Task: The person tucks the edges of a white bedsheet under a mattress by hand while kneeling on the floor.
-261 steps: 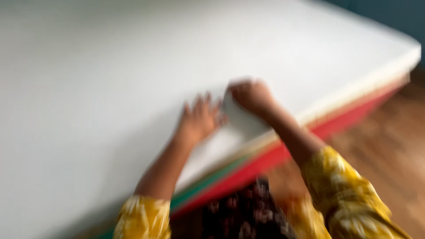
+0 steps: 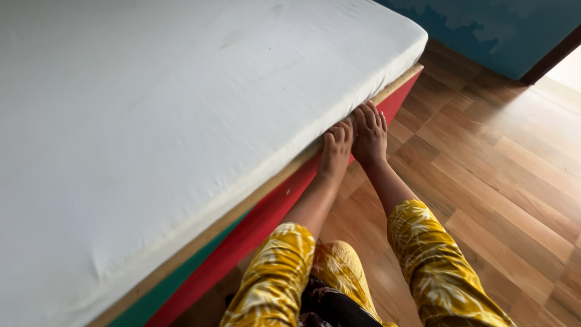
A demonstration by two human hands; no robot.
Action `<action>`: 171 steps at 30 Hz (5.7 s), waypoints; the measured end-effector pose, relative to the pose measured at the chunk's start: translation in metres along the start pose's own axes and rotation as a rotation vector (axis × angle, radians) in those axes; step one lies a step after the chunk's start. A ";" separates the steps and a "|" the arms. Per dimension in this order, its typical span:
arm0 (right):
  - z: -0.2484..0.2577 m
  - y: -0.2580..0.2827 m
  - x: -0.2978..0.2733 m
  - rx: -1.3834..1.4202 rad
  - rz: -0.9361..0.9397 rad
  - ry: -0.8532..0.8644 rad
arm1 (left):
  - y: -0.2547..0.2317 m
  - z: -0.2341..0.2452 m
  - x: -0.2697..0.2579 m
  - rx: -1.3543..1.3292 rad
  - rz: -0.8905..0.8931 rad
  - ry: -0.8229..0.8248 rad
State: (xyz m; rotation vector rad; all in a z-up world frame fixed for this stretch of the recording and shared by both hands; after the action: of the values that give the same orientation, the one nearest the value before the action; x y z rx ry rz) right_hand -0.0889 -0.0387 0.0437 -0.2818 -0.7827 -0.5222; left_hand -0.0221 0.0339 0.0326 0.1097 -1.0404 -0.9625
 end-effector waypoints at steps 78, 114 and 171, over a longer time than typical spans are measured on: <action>0.067 0.253 -0.042 0.501 0.051 -0.295 | 0.250 0.068 -0.195 -0.600 0.151 0.053; 0.076 0.421 -0.050 0.589 0.376 -0.224 | 0.376 0.067 -0.306 -0.421 0.423 -0.090; 0.036 0.234 -0.018 0.369 0.329 -0.368 | 0.258 0.046 -0.180 -0.118 0.285 -0.253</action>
State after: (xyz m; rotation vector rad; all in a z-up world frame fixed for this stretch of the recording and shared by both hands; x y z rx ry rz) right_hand 0.0060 0.1789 0.0429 -0.1593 -1.1457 -0.0069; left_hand 0.0754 0.3352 0.0636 -0.2585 -1.1904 -0.7879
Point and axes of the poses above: each hand's wrist, its own x-axis towards the middle knuckle, its own z-axis out of the back of the hand, y = z × x, the point moved 4 cm from there along x, towards the middle knuckle, and after that the axes turned 11 degrees about z, right-handed, at the moved point
